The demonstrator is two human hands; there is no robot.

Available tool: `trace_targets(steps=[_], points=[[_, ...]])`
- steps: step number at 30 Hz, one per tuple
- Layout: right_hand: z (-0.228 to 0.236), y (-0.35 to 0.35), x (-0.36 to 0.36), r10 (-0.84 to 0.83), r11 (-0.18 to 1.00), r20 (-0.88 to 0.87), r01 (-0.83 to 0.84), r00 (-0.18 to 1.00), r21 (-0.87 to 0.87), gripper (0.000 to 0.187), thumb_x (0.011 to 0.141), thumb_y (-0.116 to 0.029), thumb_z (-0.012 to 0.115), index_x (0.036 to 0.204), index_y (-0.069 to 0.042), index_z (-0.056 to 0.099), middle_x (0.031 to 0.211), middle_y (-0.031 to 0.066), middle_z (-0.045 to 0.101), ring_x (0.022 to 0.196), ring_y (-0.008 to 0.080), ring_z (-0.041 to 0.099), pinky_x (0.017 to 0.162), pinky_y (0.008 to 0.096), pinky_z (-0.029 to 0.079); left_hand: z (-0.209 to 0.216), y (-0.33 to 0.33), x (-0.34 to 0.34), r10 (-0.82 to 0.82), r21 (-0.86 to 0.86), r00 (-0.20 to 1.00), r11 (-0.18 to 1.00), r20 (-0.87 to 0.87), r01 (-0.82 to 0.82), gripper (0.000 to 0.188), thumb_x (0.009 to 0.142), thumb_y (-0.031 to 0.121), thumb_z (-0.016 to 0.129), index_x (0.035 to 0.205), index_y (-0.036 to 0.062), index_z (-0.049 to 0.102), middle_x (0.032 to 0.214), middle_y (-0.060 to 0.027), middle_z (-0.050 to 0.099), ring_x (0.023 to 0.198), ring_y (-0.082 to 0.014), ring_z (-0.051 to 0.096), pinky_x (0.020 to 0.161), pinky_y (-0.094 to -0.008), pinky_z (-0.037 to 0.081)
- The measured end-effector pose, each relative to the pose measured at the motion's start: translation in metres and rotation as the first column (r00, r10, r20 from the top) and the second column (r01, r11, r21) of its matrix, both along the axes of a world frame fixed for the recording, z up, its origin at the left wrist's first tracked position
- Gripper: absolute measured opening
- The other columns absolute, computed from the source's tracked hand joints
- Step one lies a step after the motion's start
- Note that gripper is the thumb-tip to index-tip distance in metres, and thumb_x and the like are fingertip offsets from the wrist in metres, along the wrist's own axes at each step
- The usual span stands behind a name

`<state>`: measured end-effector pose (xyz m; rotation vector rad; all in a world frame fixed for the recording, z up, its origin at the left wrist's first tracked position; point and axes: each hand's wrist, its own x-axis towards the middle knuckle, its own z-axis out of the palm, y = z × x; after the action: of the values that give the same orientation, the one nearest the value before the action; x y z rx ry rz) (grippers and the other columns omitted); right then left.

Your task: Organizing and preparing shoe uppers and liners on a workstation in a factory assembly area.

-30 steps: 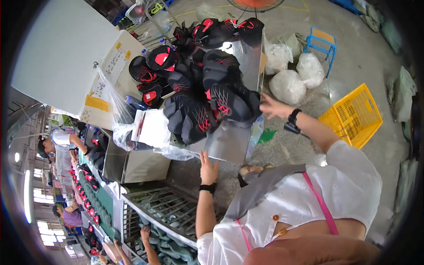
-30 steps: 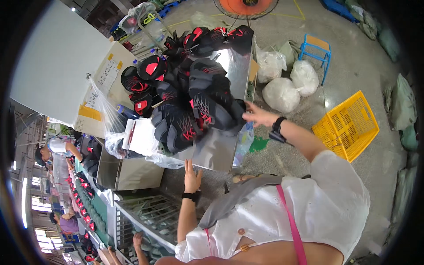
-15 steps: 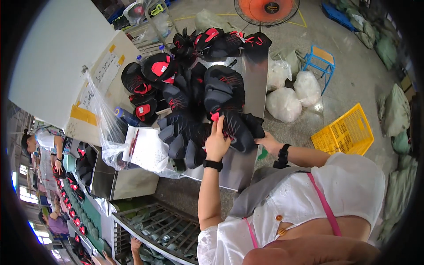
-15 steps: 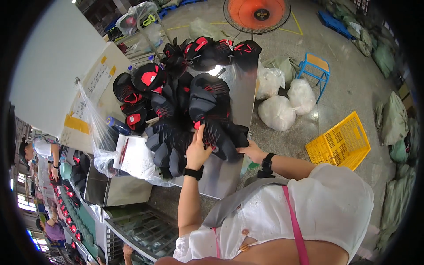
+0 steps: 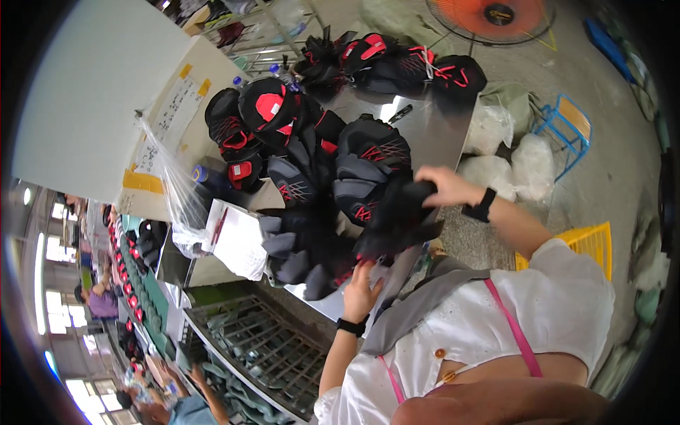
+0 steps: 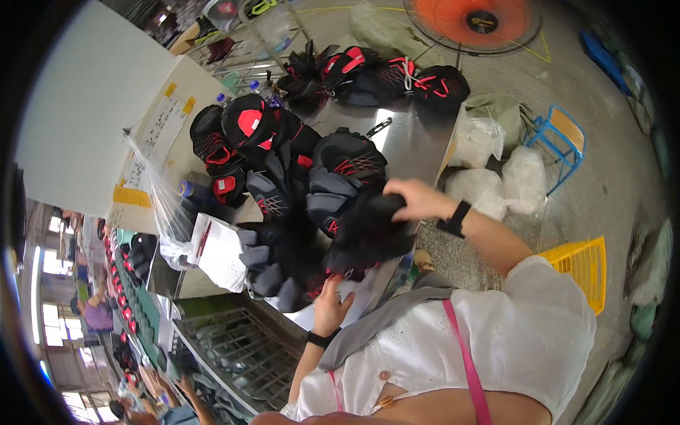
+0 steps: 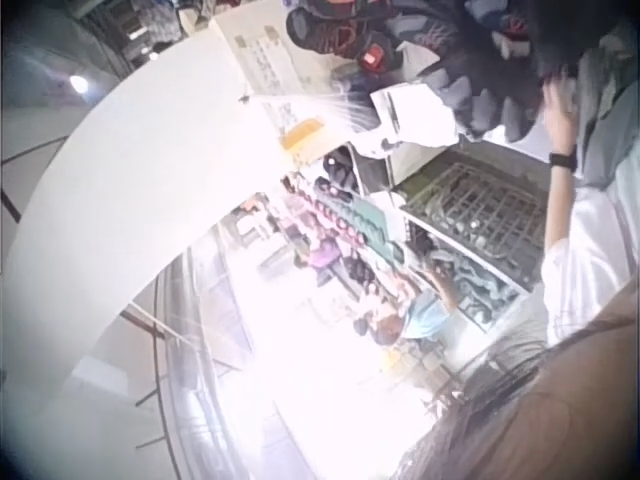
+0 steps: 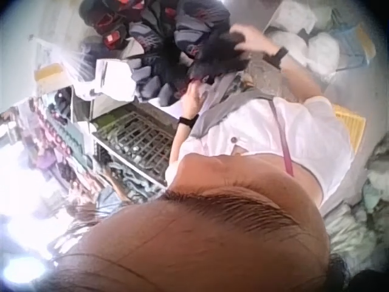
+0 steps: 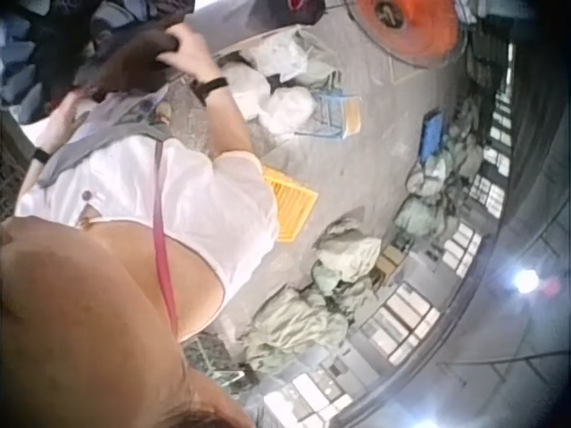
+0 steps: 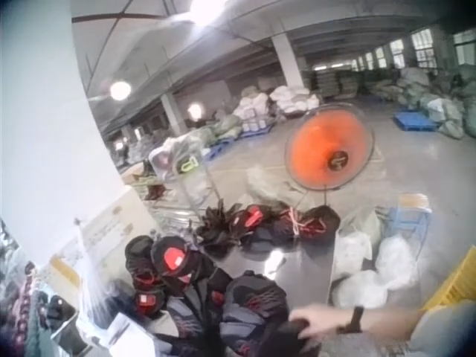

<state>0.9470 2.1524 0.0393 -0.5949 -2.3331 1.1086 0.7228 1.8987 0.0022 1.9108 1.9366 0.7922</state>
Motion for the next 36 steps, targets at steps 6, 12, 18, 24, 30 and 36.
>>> trace_targets(steps=[6, 12, 18, 24, 30, 36], points=[[-0.031, 0.068, 0.031, 0.123, 0.922, 0.453, 0.068, 0.883, -0.382, 0.054, 0.061, -0.014, 0.074, 0.106, -0.004, 0.046, 0.092, 0.0162, 0.058, 0.086, 0.0306, 0.058, 0.072, 0.0369, 0.045, 0.037, 0.057, 0.042, 0.277, -0.078, 0.952, 0.954, -0.13, -0.289, 0.057, 0.064, 0.014, 0.066, 0.117, 0.0068, 0.045, 0.138, -0.0133, 0.028, 0.059, -0.03, 0.06, 0.047, -0.035, 0.049], [-0.017, 0.086, 0.03, 0.39, 0.914, 0.313, -0.321, 0.866, -0.249, 0.062, 0.059, -0.012, 0.07, 0.114, 0.001, 0.046, 0.101, 0.0185, 0.058, 0.096, 0.0264, 0.056, 0.082, 0.0333, 0.044, 0.042, 0.041, 0.021, 0.024, -0.335, 0.821, 0.906, -0.571, -0.26, 0.055, 0.067, 0.021, 0.064, 0.118, 0.0129, 0.046, 0.13, -0.0038, 0.041, 0.051, -0.0208, 0.06, 0.045, -0.0289, 0.048], [0.003, 0.115, 0.031, 0.558, 0.829, 0.466, -0.434, 0.687, -0.353, 0.052, 0.059, -0.012, 0.067, 0.108, -0.001, 0.051, 0.096, 0.0135, 0.06, 0.087, 0.0251, 0.057, 0.077, 0.034, 0.045, 0.046, 0.03, 0.002, -0.11, -0.405, 0.958, 0.914, -0.266, -0.007, 0.05, 0.066, 0.024, 0.067, 0.112, 0.013, 0.05, 0.121, -0.0039, 0.049, 0.069, -0.0277, 0.062, 0.06, -0.0378, 0.05], [0.071, 0.124, -0.058, 0.238, 0.834, 0.675, -0.504, 0.698, 0.227, 0.046, 0.066, -0.026, 0.063, 0.106, -0.006, 0.052, 0.099, 0.0139, 0.058, 0.092, 0.0259, 0.057, 0.075, 0.0344, 0.046, 0.08, 0.155, -0.052, -0.078, -0.022, 0.944, 0.997, -0.319, 0.075, 0.028, 0.075, 0.015, 0.057, 0.101, 0.0053, 0.052, 0.103, -0.0126, 0.055, 0.077, -0.0318, 0.06, 0.065, -0.0407, 0.048], [0.016, 0.086, -0.185, 0.194, 0.561, 0.746, -0.696, 0.637, 0.449, 0.072, 0.067, -0.057, 0.059, 0.112, -0.001, 0.051, 0.124, 0.0118, 0.045, 0.127, 0.0294, 0.027, 0.093, 0.0456, 0.033, 0.001, 0.241, -0.083, 0.094, -0.215, 0.737, 0.925, -0.67, -0.314, 0.019, 0.079, 0.017, 0.05, 0.094, 0.0063, 0.055, 0.092, -0.012, 0.057, 0.071, -0.0281, 0.063, 0.058, -0.0389, 0.05], [0.033, 0.144, -0.109, 0.266, 0.771, 0.81, -0.619, 0.523, 0.147, 0.063, 0.067, -0.059, 0.058, 0.112, -0.016, 0.052, 0.118, 0.0088, 0.049, 0.112, 0.0292, 0.039, 0.089, 0.0418, 0.039, 0.047, 0.135, -0.11, 0.235, -0.096, 0.838, 0.942, -0.492, -0.321, 0.032, 0.075, 0.034, 0.061, 0.093, 0.0095, 0.05, 0.097, -0.006, 0.051, 0.068, -0.0296, 0.06, 0.054, -0.0408, 0.047]])
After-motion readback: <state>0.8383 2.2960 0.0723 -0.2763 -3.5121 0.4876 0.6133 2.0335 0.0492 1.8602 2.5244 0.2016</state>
